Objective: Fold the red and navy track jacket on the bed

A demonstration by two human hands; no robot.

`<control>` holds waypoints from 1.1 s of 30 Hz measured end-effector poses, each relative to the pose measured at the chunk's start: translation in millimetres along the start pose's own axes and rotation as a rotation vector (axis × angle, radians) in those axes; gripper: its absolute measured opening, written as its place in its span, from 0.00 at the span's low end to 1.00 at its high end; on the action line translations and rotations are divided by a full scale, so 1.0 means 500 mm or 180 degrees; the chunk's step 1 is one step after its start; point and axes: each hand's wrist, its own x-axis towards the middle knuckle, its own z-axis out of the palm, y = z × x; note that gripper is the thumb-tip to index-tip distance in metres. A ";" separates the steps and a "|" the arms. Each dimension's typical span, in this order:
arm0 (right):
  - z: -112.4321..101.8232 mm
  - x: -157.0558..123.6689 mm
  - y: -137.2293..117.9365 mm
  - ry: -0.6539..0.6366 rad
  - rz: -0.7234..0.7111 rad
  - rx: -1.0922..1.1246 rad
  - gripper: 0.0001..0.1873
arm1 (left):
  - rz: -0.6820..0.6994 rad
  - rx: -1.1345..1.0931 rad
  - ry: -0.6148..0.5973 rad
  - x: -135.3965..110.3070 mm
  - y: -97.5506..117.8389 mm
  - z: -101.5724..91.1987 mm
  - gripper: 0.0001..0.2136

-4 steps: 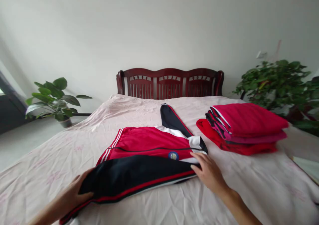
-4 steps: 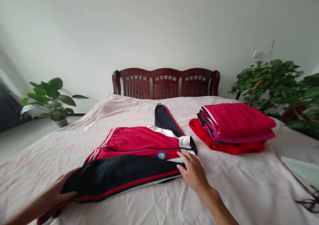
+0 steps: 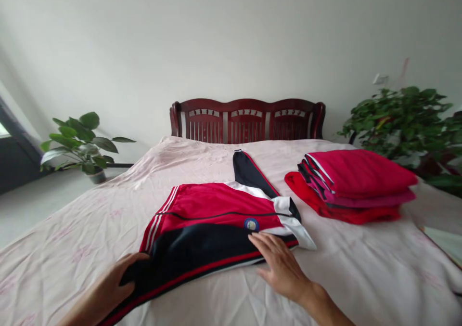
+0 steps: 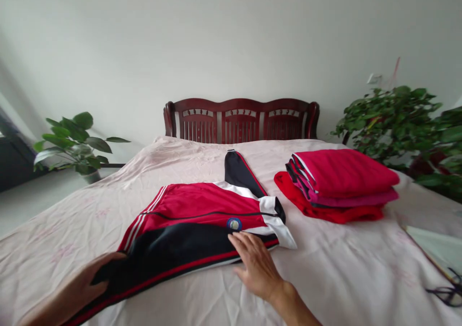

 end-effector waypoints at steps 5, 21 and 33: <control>0.051 0.010 -0.070 -0.0170 -0.0162 0.0247 0.52 | 0.0458 0.0265 -0.0111 -0.012 0.143 0.036 0.19; 0.077 0.030 -0.146 -0.0024 -0.0073 0.1763 0.61 | 0.0375 -0.1406 0.0189 -0.031 0.282 0.138 0.15; -0.063 -0.044 0.018 0.1031 0.1768 0.3610 0.24 | 0.0302 -0.1879 -0.0037 0.021 0.200 0.235 0.20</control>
